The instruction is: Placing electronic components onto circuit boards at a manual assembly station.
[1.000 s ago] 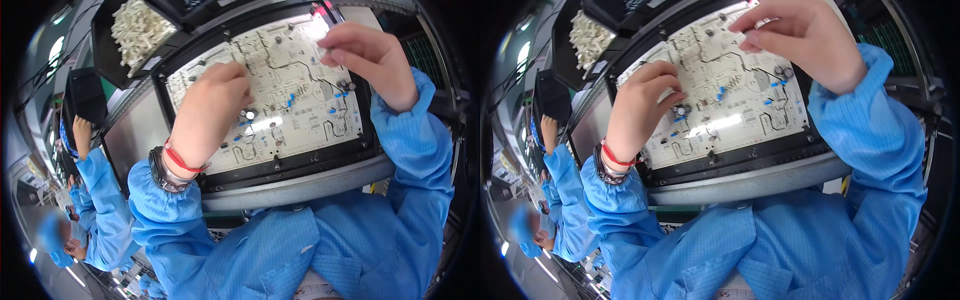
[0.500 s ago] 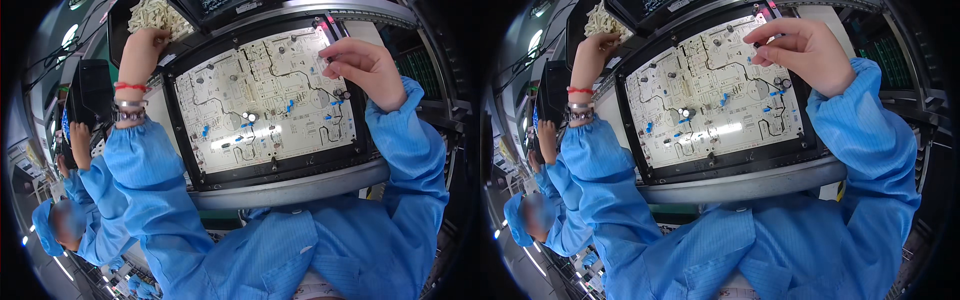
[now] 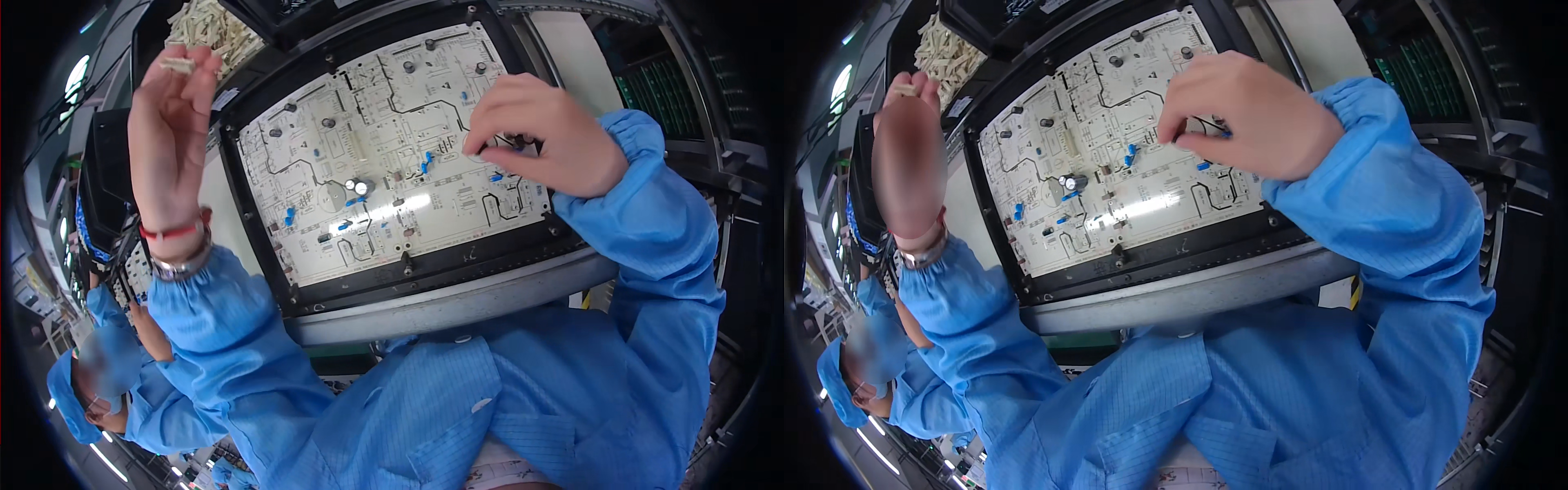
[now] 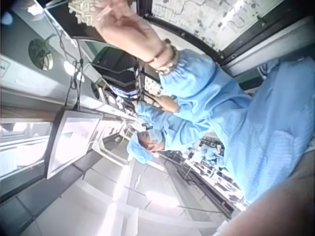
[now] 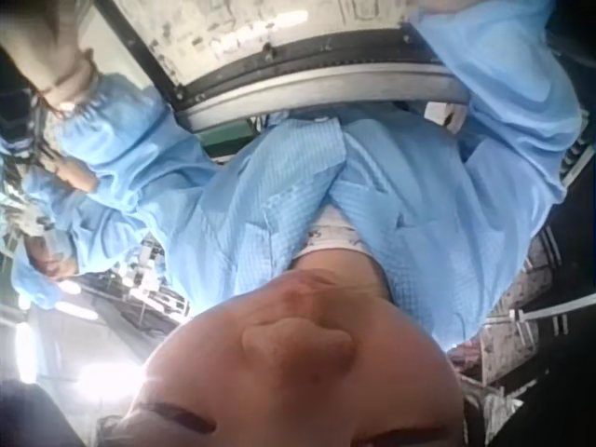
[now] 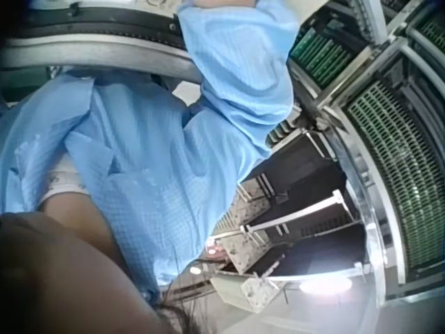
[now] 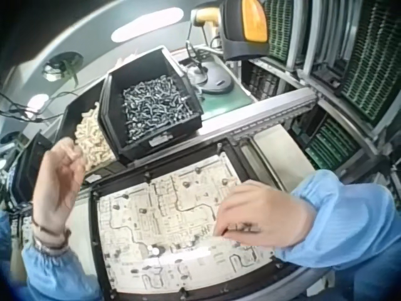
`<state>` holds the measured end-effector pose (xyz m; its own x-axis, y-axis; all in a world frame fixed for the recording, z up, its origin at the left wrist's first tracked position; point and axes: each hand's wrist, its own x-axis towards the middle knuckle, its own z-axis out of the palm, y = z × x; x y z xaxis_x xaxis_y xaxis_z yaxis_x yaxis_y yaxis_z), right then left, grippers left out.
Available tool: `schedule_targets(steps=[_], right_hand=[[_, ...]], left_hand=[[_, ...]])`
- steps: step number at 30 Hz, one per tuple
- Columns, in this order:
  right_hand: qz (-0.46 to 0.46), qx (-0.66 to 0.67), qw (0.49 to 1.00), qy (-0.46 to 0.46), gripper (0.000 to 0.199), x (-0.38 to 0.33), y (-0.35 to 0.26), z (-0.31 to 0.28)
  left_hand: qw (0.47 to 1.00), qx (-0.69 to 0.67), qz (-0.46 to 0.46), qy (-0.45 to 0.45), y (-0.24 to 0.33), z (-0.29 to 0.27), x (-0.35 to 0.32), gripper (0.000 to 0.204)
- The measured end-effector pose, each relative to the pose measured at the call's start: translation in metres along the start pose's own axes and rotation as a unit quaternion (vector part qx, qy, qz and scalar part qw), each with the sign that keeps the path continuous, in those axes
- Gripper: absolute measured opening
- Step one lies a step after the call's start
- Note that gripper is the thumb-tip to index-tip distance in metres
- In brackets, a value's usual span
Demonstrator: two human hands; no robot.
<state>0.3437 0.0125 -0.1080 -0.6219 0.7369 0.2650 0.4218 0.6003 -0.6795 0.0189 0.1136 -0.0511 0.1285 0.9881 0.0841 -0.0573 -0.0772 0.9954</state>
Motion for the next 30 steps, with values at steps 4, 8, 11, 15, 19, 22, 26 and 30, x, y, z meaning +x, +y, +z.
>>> schedule_targets(steps=[4, 8, 11, 15, 19, 22, 26, 30], right_hand=[[-0.028, -0.041, 0.998, -0.025, 0.014, -0.005, -0.005, 0.012], [-0.034, -0.074, 0.997, -0.009, 0.013, -0.004, -0.012, 0.018], [-0.039, -0.075, 0.996, 0.011, 0.013, -0.005, -0.017, 0.026], [-0.030, -0.071, 0.997, -0.001, 0.013, -0.005, -0.017, 0.035], [-0.032, -0.076, 0.996, 0.020, 0.014, -0.002, -0.016, 0.047], [-0.031, -0.059, 0.997, 0.026, 0.013, -0.001, -0.014, 0.048], [-0.043, -0.075, 0.996, 0.032, 0.014, -0.001, -0.017, 0.048], [-0.091, -0.160, 0.982, 0.032, 0.013, -0.001, -0.024, 0.048]], left_hand=[[0.979, -0.125, -0.091, -0.135, -0.002, 0.017, -0.030, 0.032], [0.976, -0.088, -0.132, -0.149, -0.006, 0.033, -0.046, 0.032], [0.978, -0.061, -0.147, -0.139, -0.010, 0.049, -0.054, 0.031], [0.974, -0.072, -0.156, -0.146, -0.016, 0.053, -0.060, 0.030], [0.971, -0.035, -0.173, -0.160, -0.013, 0.052, -0.063, 0.030], [0.970, -0.029, -0.148, -0.188, -0.008, 0.052, -0.067, 0.029], [0.973, 0.003, -0.136, -0.185, 0.001, 0.056, -0.071, 0.033], [0.971, 0.026, -0.149, -0.184, 0.009, 0.059, -0.071, 0.034]])
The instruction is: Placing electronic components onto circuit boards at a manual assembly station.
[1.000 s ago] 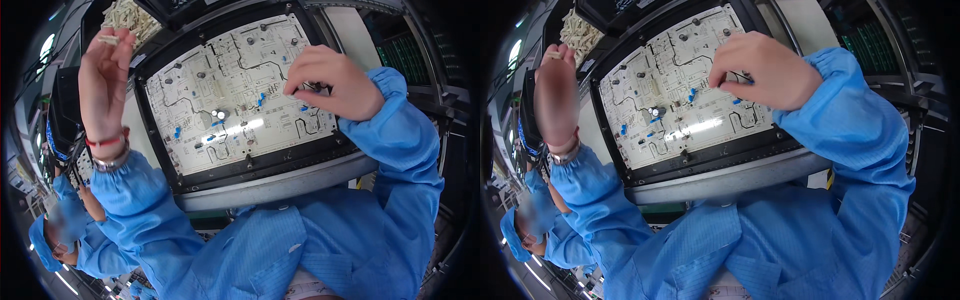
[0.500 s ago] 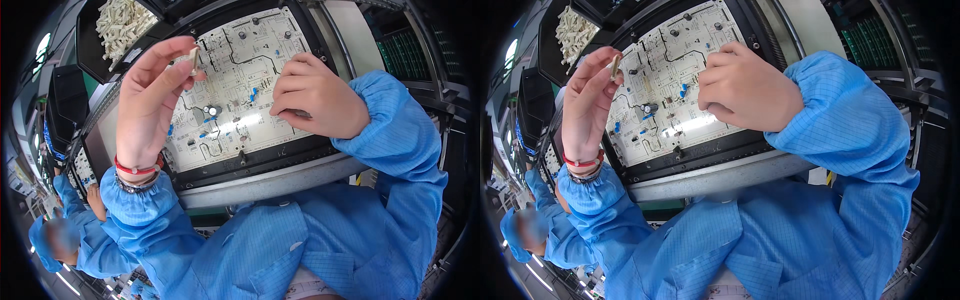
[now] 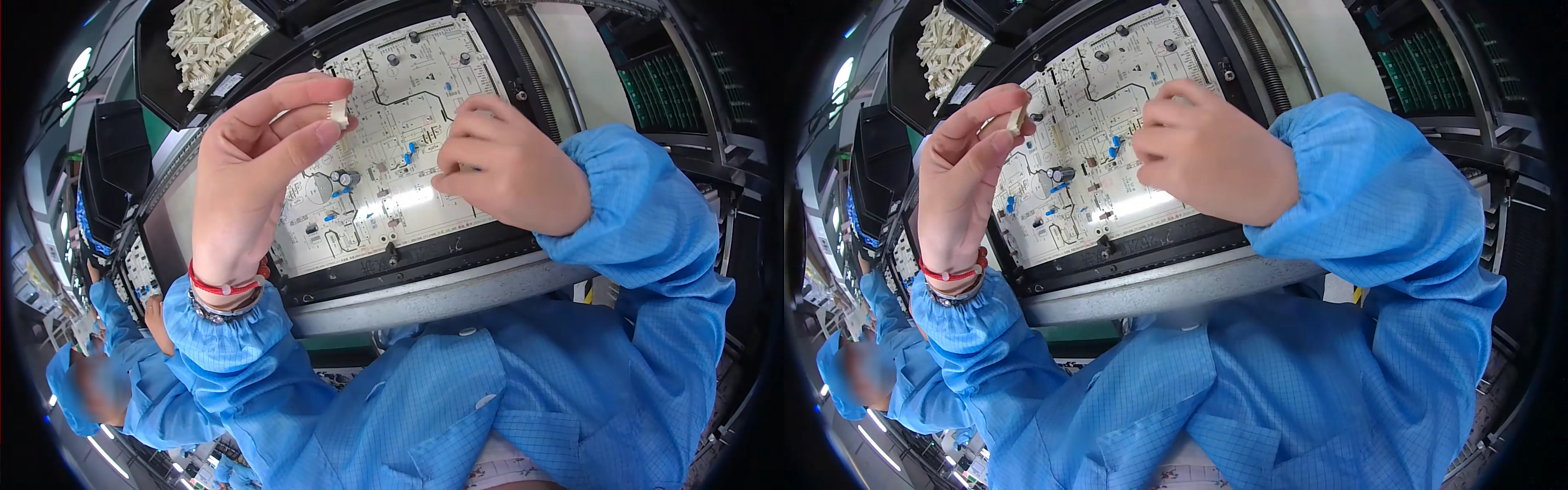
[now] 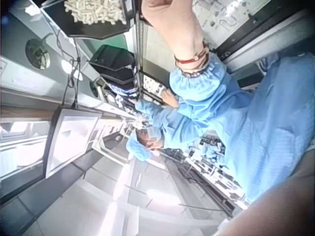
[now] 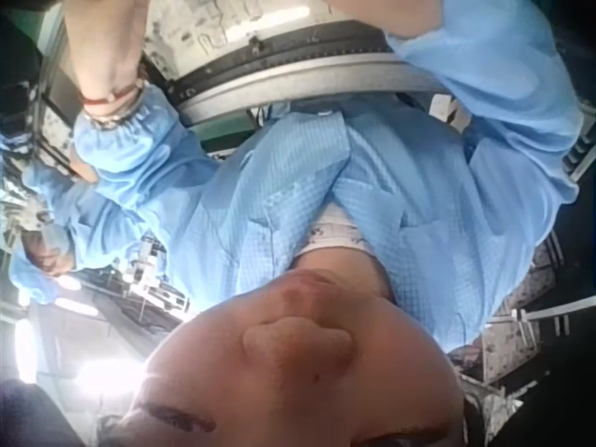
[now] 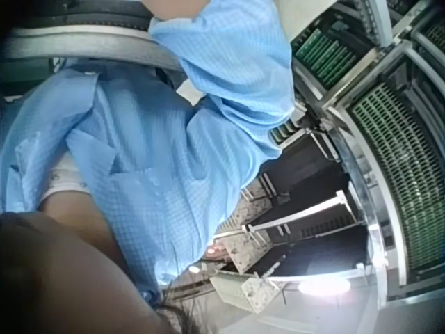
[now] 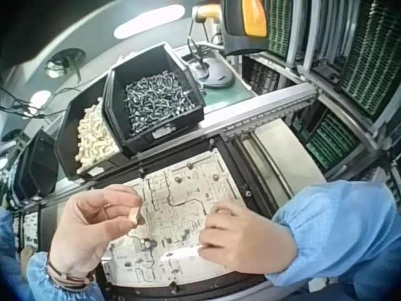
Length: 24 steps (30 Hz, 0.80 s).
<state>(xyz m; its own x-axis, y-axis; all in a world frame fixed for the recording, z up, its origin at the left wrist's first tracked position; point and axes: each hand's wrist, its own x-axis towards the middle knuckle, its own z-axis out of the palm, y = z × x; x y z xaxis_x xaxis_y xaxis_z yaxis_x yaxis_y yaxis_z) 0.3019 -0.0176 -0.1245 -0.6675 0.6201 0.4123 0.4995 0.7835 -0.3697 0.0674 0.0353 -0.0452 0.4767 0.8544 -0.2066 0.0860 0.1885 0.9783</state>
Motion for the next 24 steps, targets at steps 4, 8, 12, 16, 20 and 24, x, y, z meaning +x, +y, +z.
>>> schedule_targets(steps=[4, 8, 12, 16, 20, 24], right_hand=[[-0.039, -0.024, 0.999, 0.014, 0.013, -0.002, 0.003, -0.007], [0.041, 0.007, 0.998, 0.057, 0.016, -0.001, 0.033, -0.040], [0.085, -0.009, 0.985, 0.148, 0.014, -0.004, 0.072, -0.072], [0.166, 0.036, 0.969, 0.181, 0.012, -0.009, 0.068, -0.076], [-0.082, -0.068, 0.945, 0.309, 0.011, -0.012, 0.088, -0.061], [-0.041, -0.091, 0.953, 0.286, 0.009, -0.018, 0.087, -0.066]], left_hand=[[0.998, 0.068, 0.012, -0.011, 0.002, 0.010, 0.003, 0.035], [0.992, 0.110, 0.050, -0.029, -0.001, 0.025, 0.013, 0.038], [0.980, 0.157, 0.101, -0.071, -0.011, 0.055, 0.040, 0.038], [0.993, 0.040, 0.014, -0.107, -0.013, 0.072, 0.060, 0.034], [0.994, 0.041, 0.025, -0.094, -0.014, 0.077, 0.069, 0.031], [0.990, 0.101, 0.017, -0.096, -0.017, 0.073, 0.078, 0.024]])
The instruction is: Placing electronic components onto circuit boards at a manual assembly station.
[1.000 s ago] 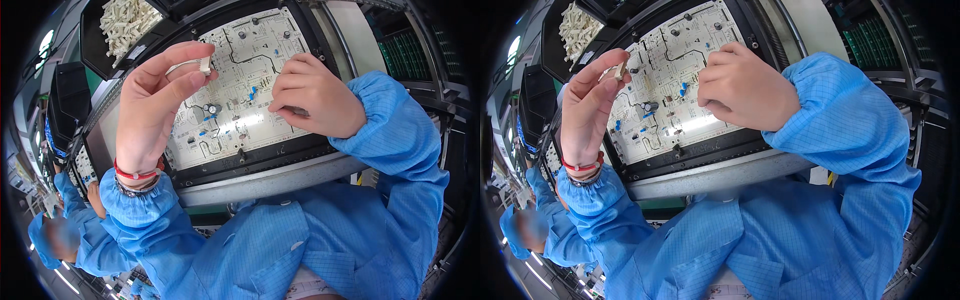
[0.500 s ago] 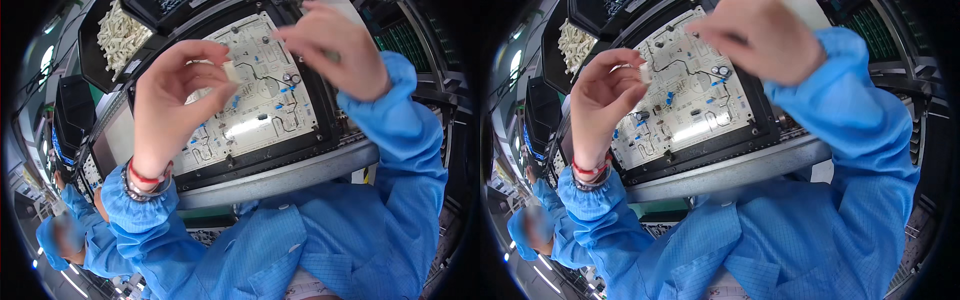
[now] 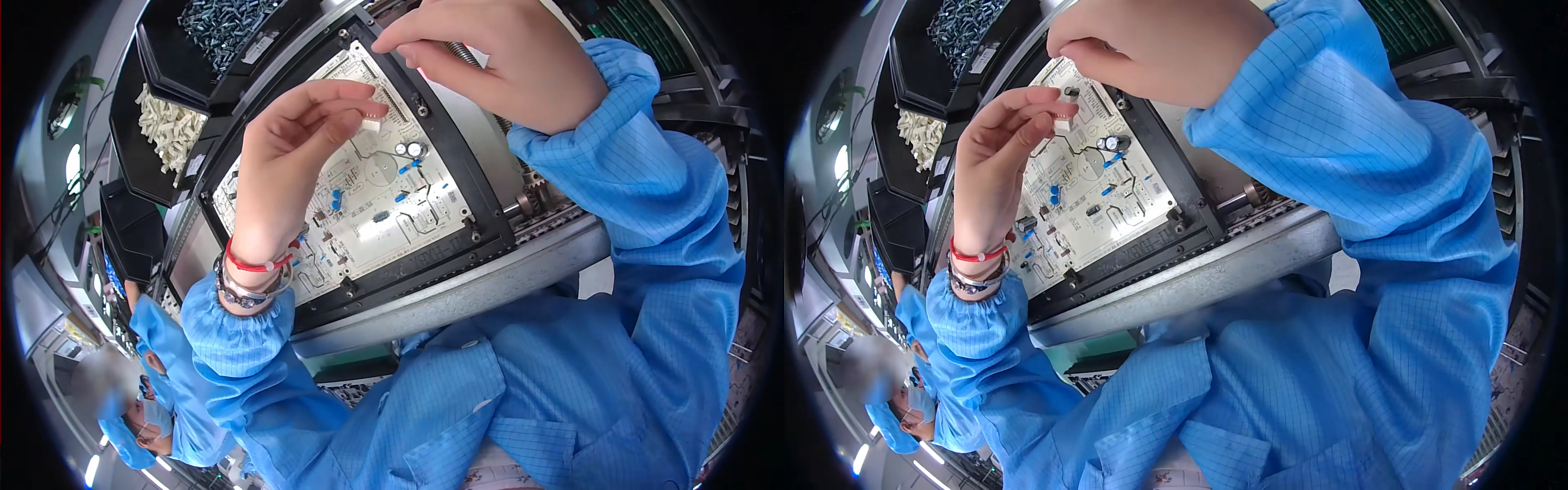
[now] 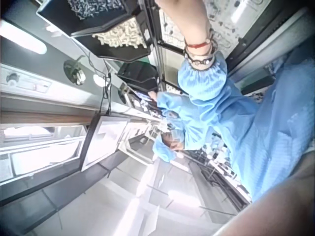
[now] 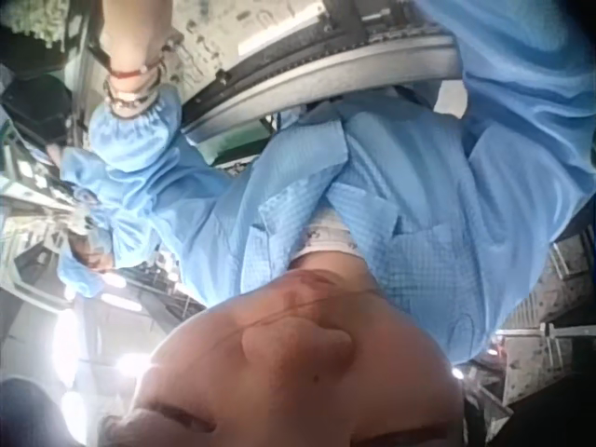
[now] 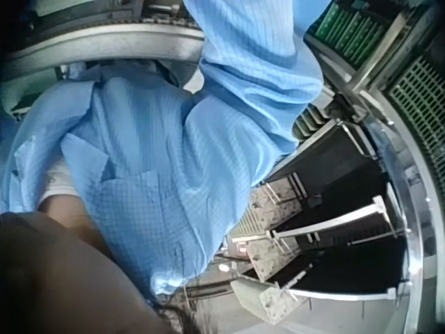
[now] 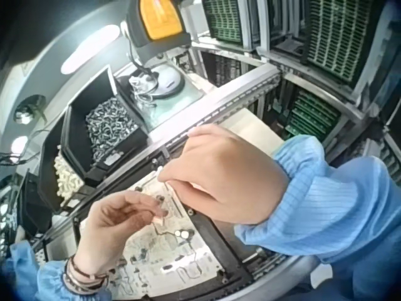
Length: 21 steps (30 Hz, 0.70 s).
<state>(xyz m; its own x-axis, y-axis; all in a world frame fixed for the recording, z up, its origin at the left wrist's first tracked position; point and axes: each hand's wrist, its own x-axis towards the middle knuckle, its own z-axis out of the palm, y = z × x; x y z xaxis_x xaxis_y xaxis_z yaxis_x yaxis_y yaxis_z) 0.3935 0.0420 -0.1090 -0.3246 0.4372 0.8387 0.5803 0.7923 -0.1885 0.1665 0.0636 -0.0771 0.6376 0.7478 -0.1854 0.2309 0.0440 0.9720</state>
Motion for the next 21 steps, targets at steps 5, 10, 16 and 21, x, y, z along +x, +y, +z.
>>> schedule_targets(steps=[5, 10, 16, 21], right_hand=[[-0.031, -0.074, 0.996, -0.028, 0.010, -0.002, -0.003, -0.003], [-0.058, -0.020, 0.998, 0.018, 0.010, -0.006, 0.004, 0.002], [-0.067, 0.014, 0.997, 0.027, 0.009, -0.007, 0.005, 0.006], [-0.059, 0.000, 0.998, 0.004, 0.009, -0.008, 0.004, 0.005]], left_hand=[[0.998, -0.050, -0.013, 0.018, -0.001, 0.002, 0.005, 0.025], [0.999, -0.038, 0.005, 0.037, -0.003, 0.003, 0.009, 0.028], [0.999, -0.027, -0.006, 0.045, -0.012, -0.006, 0.013, 0.024], [0.998, -0.051, -0.029, 0.010, -0.008, -0.007, 0.013, 0.023]])
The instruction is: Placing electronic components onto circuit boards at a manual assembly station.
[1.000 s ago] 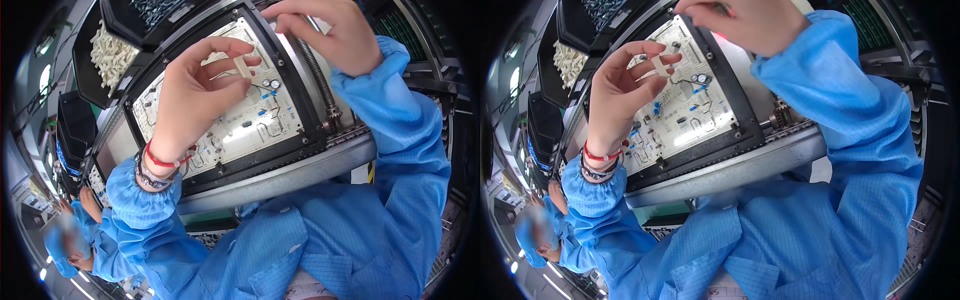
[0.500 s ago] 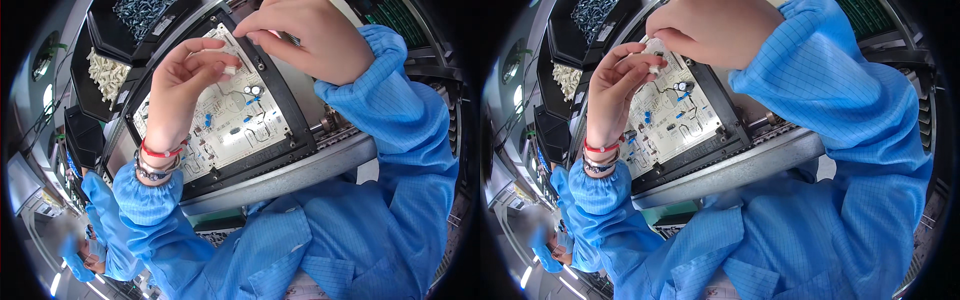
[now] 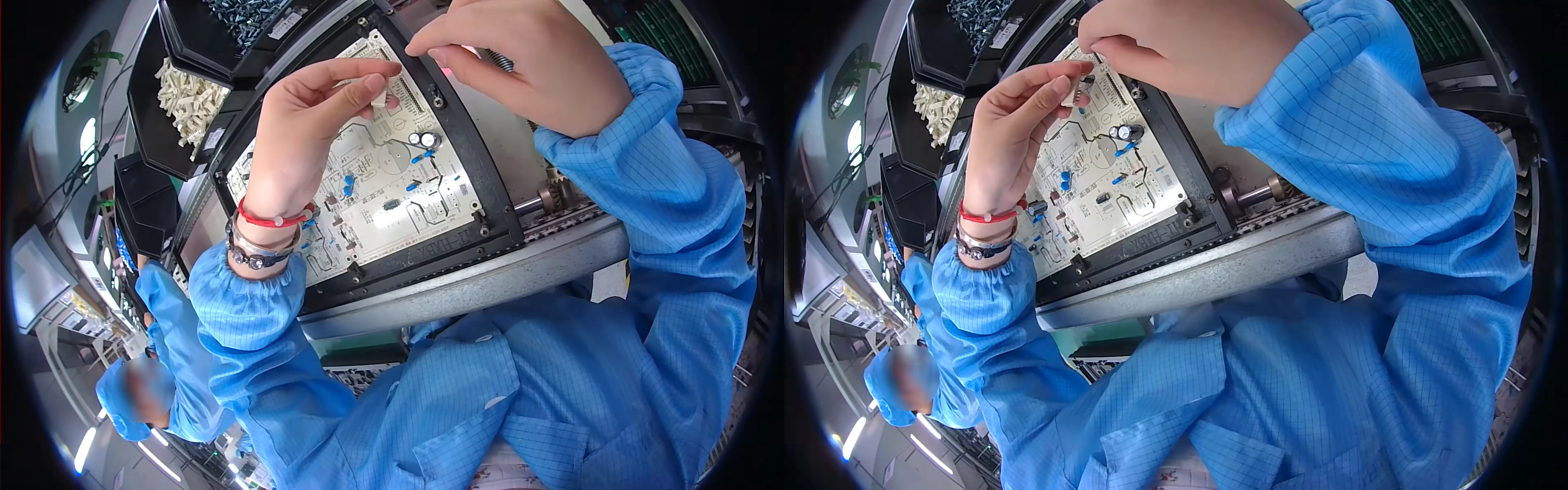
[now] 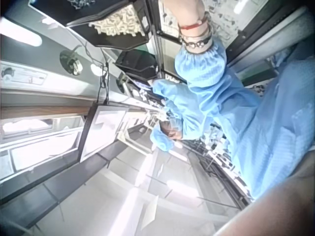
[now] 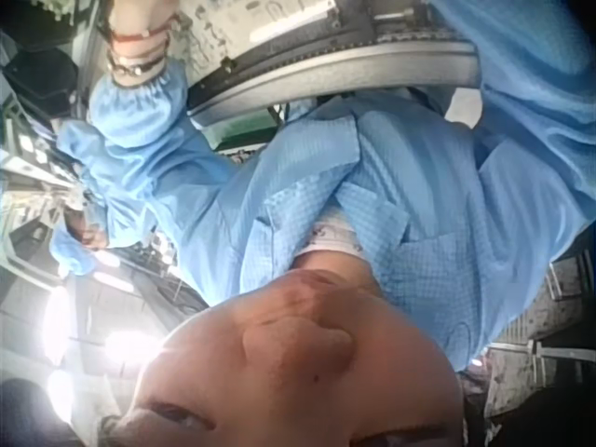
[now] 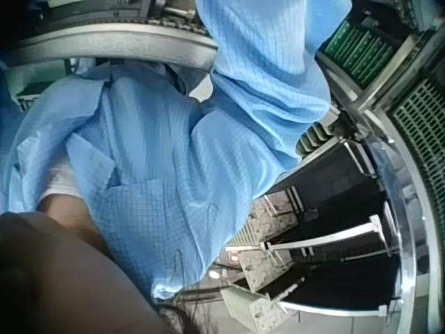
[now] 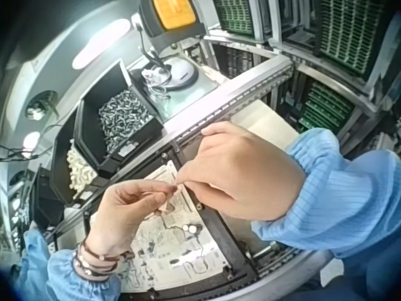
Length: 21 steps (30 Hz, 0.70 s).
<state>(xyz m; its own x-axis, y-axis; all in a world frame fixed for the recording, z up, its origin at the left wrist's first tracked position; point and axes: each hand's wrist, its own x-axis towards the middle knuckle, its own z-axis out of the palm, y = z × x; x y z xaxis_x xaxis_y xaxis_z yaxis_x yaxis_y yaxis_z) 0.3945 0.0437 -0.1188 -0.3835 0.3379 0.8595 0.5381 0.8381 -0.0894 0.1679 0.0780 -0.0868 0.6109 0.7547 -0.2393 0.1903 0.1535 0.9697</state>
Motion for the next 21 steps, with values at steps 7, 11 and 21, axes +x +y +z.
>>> schedule_targets(steps=[7, 11, 21], right_hand=[[-0.006, 0.004, 1.000, 0.006, 0.009, 0.003, -0.001, 0.000], [-0.014, -0.001, 1.000, 0.007, 0.007, 0.003, 0.000, 0.001], [-0.008, -0.012, 1.000, -0.002, 0.007, 0.008, -0.005, -0.006]], left_hand=[[1.000, -0.025, -0.014, 0.003, 0.005, 0.001, -0.006, 0.026], [1.000, 0.006, -0.008, 0.006, 0.001, -0.005, -0.008, 0.026], [0.965, 0.220, 0.137, 0.043, -0.016, 0.005, -0.008, 0.024]])
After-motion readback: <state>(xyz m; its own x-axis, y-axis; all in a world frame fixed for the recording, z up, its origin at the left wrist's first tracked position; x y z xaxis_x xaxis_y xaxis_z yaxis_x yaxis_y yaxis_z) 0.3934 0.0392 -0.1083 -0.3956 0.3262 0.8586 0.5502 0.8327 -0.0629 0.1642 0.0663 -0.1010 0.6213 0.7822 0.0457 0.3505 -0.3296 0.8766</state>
